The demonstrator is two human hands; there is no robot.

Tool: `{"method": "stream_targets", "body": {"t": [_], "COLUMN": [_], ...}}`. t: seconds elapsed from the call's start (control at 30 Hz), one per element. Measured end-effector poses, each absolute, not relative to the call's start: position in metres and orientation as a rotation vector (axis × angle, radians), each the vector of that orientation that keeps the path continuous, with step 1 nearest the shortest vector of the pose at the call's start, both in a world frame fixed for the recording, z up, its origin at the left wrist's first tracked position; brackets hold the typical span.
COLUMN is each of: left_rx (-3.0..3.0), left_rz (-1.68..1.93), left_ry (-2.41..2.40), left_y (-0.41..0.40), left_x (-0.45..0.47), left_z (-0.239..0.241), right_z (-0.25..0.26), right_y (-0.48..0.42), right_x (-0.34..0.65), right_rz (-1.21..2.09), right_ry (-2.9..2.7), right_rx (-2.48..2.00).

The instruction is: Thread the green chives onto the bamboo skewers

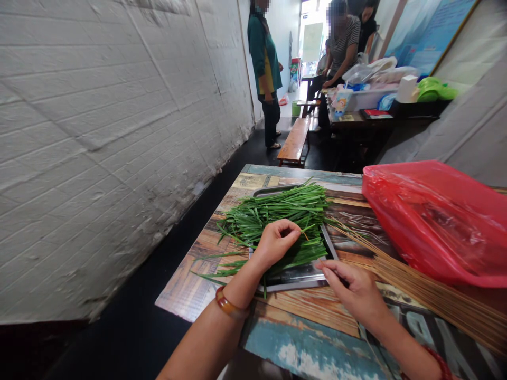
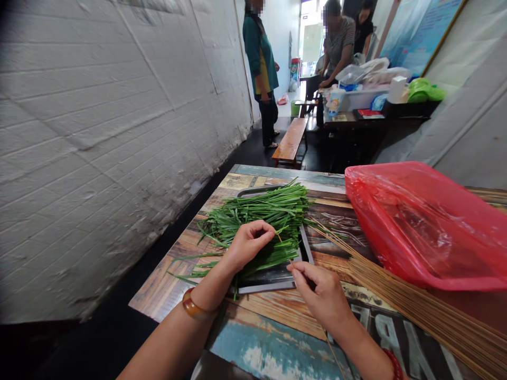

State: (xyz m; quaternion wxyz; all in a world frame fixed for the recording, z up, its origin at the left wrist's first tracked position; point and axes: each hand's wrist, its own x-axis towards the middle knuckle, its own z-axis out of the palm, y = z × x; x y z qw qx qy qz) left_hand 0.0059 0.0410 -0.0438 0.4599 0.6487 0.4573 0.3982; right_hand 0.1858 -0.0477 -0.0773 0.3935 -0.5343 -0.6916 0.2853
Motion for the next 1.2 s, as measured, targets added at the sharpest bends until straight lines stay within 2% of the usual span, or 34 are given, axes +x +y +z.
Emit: {"method": "stream_targets", "body": {"t": [0.8,1.2], "left_rx": [1.778,2.14], "left_rz": [0.986,1.022], "left_ry": [1.135,1.1], "left_y": [0.0419,0.0388], "left_x": [0.005,0.0035], "left_z": [-0.0463,-0.0477], "right_z": [-0.0769,-0.0753], "right_y": [-0.048,-0.0474], "right_x": [0.1855,0.1853], "right_rz": [0.707,0.71], "right_ry": [-1.757,-1.771], "right_rx": [-1.367,-1.388]}}
